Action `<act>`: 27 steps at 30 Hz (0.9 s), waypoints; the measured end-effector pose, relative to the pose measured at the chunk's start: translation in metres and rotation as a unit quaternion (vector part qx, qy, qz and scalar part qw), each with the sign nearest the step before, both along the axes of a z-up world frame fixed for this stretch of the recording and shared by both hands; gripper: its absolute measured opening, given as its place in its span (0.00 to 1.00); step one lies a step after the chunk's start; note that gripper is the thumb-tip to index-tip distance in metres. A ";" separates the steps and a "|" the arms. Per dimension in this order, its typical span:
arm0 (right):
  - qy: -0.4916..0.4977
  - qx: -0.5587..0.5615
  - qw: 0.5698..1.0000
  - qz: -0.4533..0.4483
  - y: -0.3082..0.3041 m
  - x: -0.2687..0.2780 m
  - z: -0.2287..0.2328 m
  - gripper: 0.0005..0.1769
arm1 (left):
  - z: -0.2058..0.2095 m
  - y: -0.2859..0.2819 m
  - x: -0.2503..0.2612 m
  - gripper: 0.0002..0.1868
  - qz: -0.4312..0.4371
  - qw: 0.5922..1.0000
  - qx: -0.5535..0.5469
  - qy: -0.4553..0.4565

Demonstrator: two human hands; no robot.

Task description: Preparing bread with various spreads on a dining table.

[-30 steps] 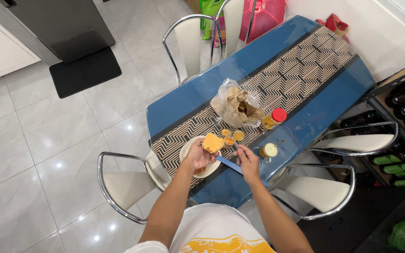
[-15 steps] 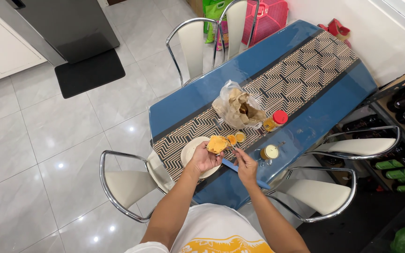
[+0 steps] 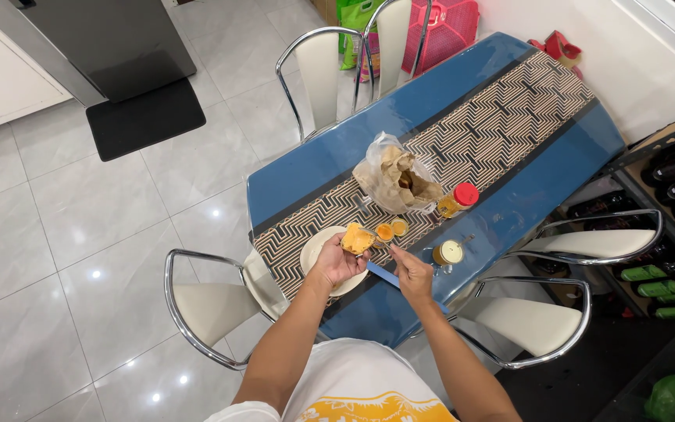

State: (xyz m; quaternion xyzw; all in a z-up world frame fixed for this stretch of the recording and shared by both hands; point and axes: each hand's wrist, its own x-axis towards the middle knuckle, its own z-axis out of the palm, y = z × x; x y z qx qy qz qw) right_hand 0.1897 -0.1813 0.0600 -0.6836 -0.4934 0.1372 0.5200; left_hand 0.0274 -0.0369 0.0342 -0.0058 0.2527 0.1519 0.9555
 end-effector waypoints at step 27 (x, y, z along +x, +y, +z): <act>0.019 -0.048 0.994 -0.093 0.000 0.038 -0.020 0.12 | 0.003 0.031 -0.023 0.25 0.037 0.993 0.106 0.019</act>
